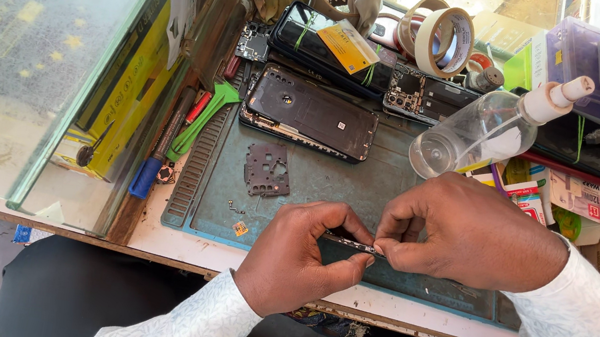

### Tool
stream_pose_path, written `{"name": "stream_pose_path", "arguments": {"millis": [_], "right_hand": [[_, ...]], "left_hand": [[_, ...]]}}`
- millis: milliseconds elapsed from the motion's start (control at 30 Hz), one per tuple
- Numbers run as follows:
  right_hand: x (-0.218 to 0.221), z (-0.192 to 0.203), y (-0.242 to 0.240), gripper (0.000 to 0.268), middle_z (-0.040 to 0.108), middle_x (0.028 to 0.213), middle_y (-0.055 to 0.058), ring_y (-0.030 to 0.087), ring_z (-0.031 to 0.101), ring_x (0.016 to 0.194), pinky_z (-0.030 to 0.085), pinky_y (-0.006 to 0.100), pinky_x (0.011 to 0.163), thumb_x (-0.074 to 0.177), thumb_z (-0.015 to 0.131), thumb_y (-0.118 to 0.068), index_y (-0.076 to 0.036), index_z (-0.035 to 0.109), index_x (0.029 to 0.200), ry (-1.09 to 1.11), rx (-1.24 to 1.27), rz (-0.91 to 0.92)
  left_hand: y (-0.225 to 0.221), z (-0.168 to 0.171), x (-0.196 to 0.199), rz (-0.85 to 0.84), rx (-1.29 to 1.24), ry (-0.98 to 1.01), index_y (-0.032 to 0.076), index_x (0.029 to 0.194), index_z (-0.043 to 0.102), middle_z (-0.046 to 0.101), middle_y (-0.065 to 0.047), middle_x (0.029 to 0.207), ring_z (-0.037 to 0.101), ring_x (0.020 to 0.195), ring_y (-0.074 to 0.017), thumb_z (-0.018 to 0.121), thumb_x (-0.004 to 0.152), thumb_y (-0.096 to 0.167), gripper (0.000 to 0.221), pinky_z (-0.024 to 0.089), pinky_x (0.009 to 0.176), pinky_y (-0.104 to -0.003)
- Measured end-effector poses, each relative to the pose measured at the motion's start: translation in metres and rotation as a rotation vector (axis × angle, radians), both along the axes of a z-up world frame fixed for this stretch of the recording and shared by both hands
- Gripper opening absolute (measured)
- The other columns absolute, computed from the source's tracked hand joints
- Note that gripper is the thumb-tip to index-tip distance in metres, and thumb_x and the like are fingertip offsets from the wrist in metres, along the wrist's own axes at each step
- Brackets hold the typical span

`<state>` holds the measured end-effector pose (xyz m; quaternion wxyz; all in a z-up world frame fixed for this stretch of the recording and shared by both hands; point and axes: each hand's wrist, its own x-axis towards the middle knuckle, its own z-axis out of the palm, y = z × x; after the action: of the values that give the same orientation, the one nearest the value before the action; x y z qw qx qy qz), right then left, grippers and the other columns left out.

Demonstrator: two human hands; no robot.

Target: The person repairs a disassembled smartphone by connecting internal ribbon cables and repositioning components. They use tweezers to carefully align and press down connectors on the motherboard, then handle the phone's back cover and a metal shielding plate.

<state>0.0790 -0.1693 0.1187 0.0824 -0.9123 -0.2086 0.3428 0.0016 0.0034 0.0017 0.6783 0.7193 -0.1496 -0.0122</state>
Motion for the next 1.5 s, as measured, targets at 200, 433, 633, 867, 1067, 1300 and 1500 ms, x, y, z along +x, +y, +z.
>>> {"name": "stream_pose_path", "arguments": {"millis": [200, 433, 633, 867, 1067, 1300, 1500], "right_hand": [[-0.001, 0.001, 0.001, 0.027, 0.080, 0.071, 0.005, 0.017, 0.077, 0.065, 0.058, 0.034, 0.067, 0.074, 0.078, -0.036, -0.012, 0.082, 0.088, -0.025, -0.010, 0.026], [-0.003, 0.003, 0.003, 0.028, 0.080, 0.073, 0.005, 0.018, 0.078, 0.067, 0.059, 0.033, 0.069, 0.075, 0.077, -0.036, -0.012, 0.081, 0.088, -0.008, -0.025, -0.011], [-0.004, -0.001, -0.002, 0.027, 0.081, 0.074, 0.004, 0.018, 0.078, 0.069, 0.059, 0.033, 0.068, 0.074, 0.077, -0.036, -0.012, 0.081, 0.085, -0.063, 0.028, 0.036], [-0.002, -0.016, -0.028, 0.027, 0.082, 0.083, 0.006, 0.019, 0.077, 0.080, 0.059, 0.034, 0.073, 0.085, 0.074, -0.035, -0.012, 0.080, 0.098, -0.048, 0.242, 0.130], [-0.026, -0.042, -0.057, 0.032, 0.079, 0.096, 0.007, 0.023, 0.077, 0.088, 0.058, 0.036, 0.074, 0.082, 0.081, -0.030, -0.009, 0.076, 0.106, -0.210, 0.582, 0.202], [-0.040, -0.062, -0.064, 0.025, 0.078, 0.093, 0.005, 0.022, 0.077, 0.080, 0.058, 0.034, 0.068, 0.081, 0.082, -0.020, -0.010, 0.075, 0.103, -0.335, 0.648, 0.101], [-0.043, -0.068, -0.066, 0.025, 0.078, 0.092, 0.005, 0.022, 0.074, 0.079, 0.056, 0.035, 0.067, 0.079, 0.083, -0.018, -0.008, 0.077, 0.101, -0.369, 0.675, 0.081]], "left_hand": [[0.000, 0.000, 0.000, -0.006, 0.001, 0.015, 0.002, 0.092, 0.073, 0.076, -0.008, 0.082, 0.073, 0.075, -0.0142, 0.077, 0.079, 0.017, 0.020, 0.057, 0.070, -0.030], [0.000, 0.002, 0.000, -0.012, 0.007, 0.045, 0.002, 0.092, 0.073, 0.076, -0.007, 0.082, 0.071, 0.072, -0.0129, 0.078, 0.080, 0.018, 0.020, 0.055, 0.066, -0.029], [0.000, 0.002, 0.000, -0.005, 0.019, 0.034, 0.002, 0.092, 0.073, 0.076, -0.009, 0.082, 0.070, 0.072, -0.0131, 0.078, 0.080, 0.016, 0.020, 0.055, 0.066, -0.029], [0.000, 0.000, -0.002, 0.009, -0.007, -0.028, 0.001, 0.094, 0.073, 0.077, -0.009, 0.086, 0.074, 0.079, -0.0140, 0.078, 0.082, 0.015, 0.019, 0.057, 0.072, -0.029], [0.000, 0.000, -0.006, -0.001, -0.074, -0.026, 0.000, 0.098, 0.070, 0.077, -0.008, 0.094, 0.076, 0.086, -0.0160, 0.077, 0.082, 0.010, 0.020, 0.059, 0.077, -0.028], [-0.003, -0.001, -0.005, -0.001, -0.062, -0.032, -0.001, 0.097, 0.072, 0.077, -0.010, 0.094, 0.075, 0.087, -0.0154, 0.076, 0.082, 0.005, 0.016, 0.059, 0.077, -0.028], [-0.002, -0.005, -0.003, -0.054, -0.104, -0.005, -0.003, 0.095, 0.072, 0.078, -0.011, 0.097, 0.075, 0.090, -0.0160, 0.077, 0.082, 0.003, 0.015, 0.059, 0.079, -0.029]]}}
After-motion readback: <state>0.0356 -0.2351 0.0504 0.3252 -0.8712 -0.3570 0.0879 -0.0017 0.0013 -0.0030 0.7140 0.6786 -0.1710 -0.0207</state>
